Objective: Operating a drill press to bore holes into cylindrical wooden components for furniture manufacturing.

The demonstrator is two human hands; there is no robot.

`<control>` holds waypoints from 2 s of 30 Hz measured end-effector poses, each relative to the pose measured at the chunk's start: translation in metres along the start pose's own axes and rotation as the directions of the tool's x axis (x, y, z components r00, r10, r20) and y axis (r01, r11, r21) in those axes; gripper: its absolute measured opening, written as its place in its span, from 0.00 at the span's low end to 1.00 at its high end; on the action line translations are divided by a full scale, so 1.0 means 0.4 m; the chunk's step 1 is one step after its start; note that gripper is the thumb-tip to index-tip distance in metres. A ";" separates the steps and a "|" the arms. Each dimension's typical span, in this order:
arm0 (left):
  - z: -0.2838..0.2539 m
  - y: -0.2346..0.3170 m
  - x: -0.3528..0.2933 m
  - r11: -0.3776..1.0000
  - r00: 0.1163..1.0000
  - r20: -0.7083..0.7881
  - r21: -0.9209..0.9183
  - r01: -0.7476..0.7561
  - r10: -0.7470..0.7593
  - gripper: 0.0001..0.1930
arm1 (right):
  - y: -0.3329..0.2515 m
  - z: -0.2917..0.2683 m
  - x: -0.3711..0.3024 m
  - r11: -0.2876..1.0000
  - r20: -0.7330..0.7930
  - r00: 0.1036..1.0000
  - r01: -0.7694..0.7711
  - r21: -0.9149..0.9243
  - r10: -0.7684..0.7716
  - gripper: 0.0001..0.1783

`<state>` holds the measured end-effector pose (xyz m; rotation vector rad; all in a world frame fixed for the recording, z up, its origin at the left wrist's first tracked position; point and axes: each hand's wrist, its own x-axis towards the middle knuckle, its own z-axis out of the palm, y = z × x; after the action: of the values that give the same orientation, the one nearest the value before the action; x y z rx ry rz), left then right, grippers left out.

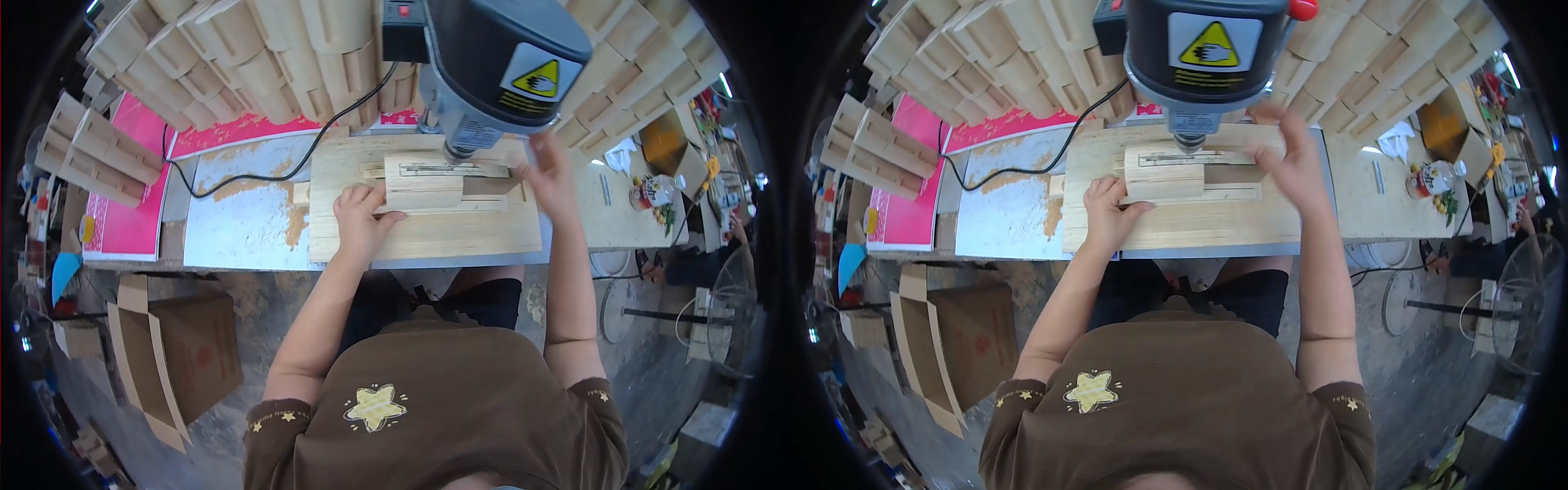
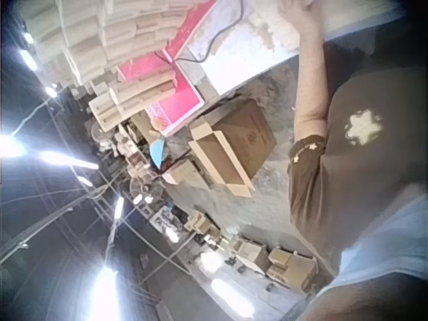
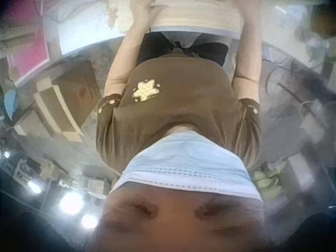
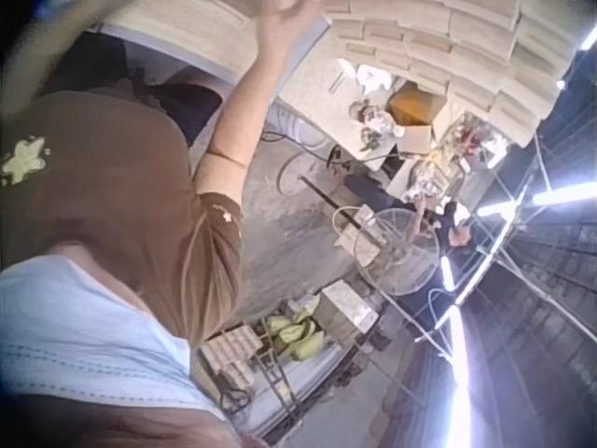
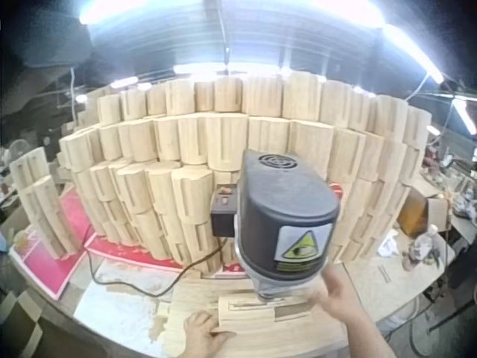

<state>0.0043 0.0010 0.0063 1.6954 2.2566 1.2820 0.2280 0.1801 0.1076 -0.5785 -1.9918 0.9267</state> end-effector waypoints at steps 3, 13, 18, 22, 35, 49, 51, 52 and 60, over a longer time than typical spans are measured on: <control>0.011 -0.013 -0.004 1.000 0.999 -0.017 -0.011 -0.028 0.028 0.28 | -0.108 -0.050 0.156 0.983 -0.331 0.943 0.094 0.156 -0.038 0.17; -0.007 -0.005 0.002 1.000 1.000 0.026 -0.021 -0.015 0.016 0.27 | -0.304 -0.046 0.193 0.901 -0.211 0.957 0.095 -0.422 -0.199 0.08; 0.004 0.007 0.024 0.990 0.989 -0.030 -0.020 -0.143 0.142 0.14 | -0.317 -0.033 0.041 0.812 -0.240 0.918 0.131 -0.569 -0.317 0.05; 0.015 -0.023 0.012 0.968 0.961 -0.127 -0.027 -0.250 0.244 0.17 | -0.262 0.004 -0.038 0.814 -0.225 0.909 0.178 -0.553 -0.352 0.06; 0.004 0.018 0.011 0.958 0.996 0.035 -0.278 -0.073 0.087 0.15 | -0.110 0.080 -0.117 0.839 -0.339 0.851 0.193 -0.509 -0.402 0.08; -0.004 0.032 0.005 0.979 0.997 0.070 -0.203 0.027 -0.013 0.16 | -0.262 -0.012 0.046 0.752 -0.287 0.804 0.273 -0.600 -0.521 0.08; 0.022 0.025 0.003 0.991 0.991 0.039 0.045 -0.127 0.125 0.17 | -0.291 -0.025 0.147 0.814 -0.306 0.867 0.173 -0.555 -0.393 0.10; 0.036 0.041 0.006 0.991 0.992 0.037 0.049 -0.125 0.123 0.17 | -0.298 -0.034 0.196 0.855 -0.331 0.896 0.092 -0.510 -0.294 0.11; 0.095 0.032 0.019 0.964 0.963 -0.038 0.011 -0.266 0.266 0.18 | -0.285 -0.050 0.299 0.852 -0.270 0.962 -0.178 -0.492 0.045 0.19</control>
<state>0.0296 0.0300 -0.0073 2.0507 2.1085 1.3674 0.1740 0.1986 0.2637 -1.0664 -1.9830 0.3444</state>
